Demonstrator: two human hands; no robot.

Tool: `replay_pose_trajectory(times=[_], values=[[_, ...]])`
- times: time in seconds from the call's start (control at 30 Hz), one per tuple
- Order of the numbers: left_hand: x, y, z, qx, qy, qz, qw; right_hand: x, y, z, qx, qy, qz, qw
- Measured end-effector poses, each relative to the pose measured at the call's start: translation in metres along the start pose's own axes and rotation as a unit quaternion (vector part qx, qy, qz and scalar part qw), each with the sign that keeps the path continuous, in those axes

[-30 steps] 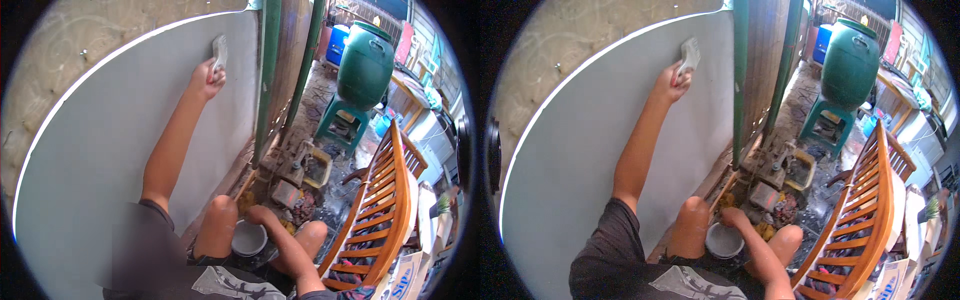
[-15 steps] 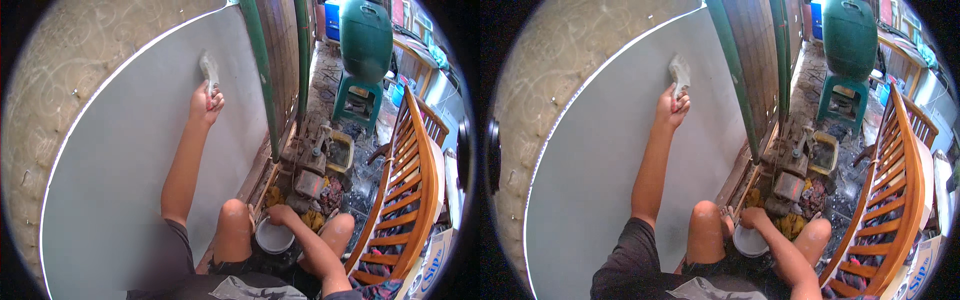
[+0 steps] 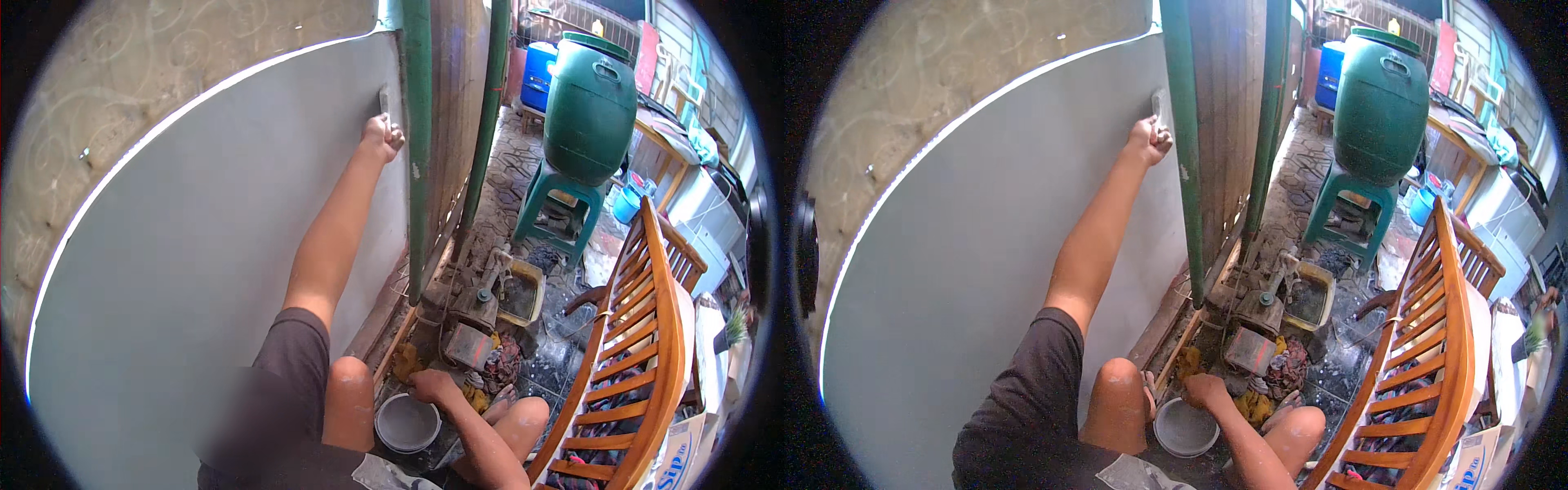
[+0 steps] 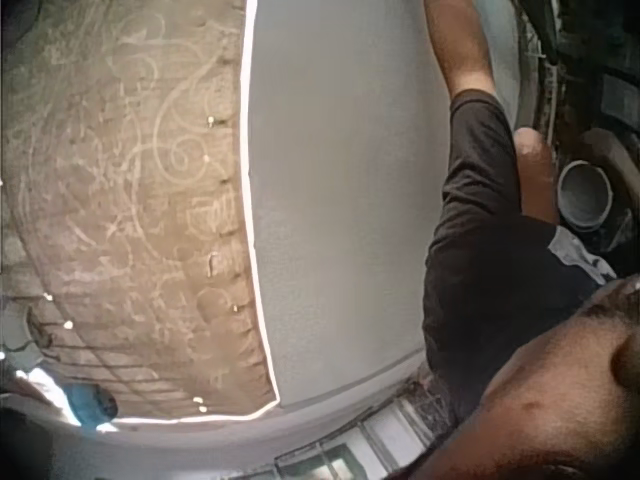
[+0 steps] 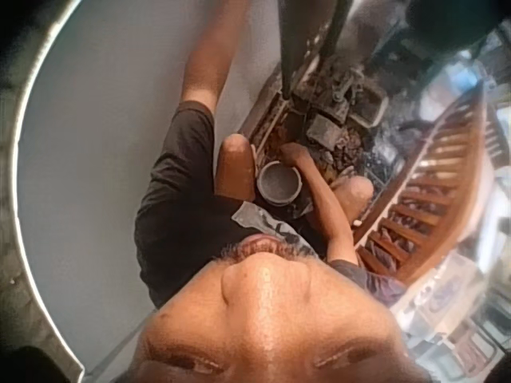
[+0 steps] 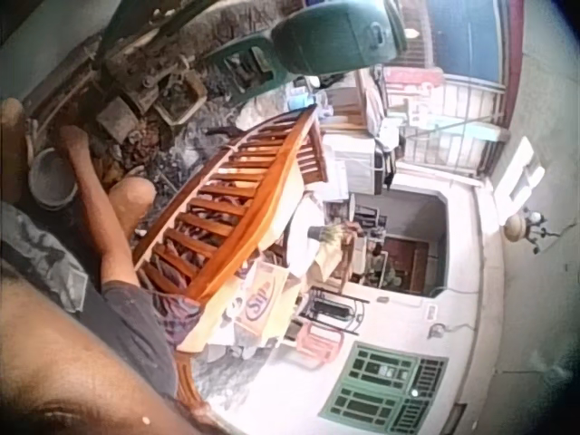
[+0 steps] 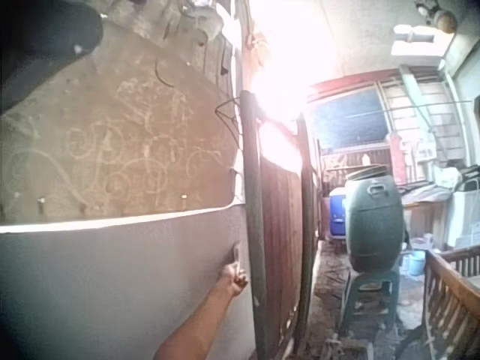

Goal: Applying plaster or putty to a wall using a putty knife.

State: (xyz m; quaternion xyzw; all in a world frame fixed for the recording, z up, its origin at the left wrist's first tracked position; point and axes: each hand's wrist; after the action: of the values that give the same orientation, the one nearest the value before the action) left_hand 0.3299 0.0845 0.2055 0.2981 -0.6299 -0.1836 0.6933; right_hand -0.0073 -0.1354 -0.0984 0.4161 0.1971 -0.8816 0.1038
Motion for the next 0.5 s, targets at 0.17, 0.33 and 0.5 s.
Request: replay_pose_trajectory(times=[0.17,0.33,0.5], values=[[-0.067,0.025,0.091,-0.034,-0.009,-0.024,0.999,0.008,-0.008,0.009,-0.026,-0.010,0.024,0.999],[-0.115,0.054,0.242,-0.034,0.027,-0.022,0.999,0.007,-0.018,0.016,-0.023,-0.040,0.052,0.998],[-0.137,0.059,0.283,-0.039,-0.015,0.026,0.999,0.013,-0.030,0.017,-0.033,-0.018,0.038,0.999]])
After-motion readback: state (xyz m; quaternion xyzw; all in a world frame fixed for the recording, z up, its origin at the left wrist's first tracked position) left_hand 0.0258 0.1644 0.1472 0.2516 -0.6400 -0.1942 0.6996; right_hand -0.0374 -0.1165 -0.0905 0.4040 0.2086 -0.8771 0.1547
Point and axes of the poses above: each hand's wrist, its own z-axis away from the middle knuckle, its own x-axis out of the palm, y = z × x, and after that the axes turned 9 degrees about x, right-handed
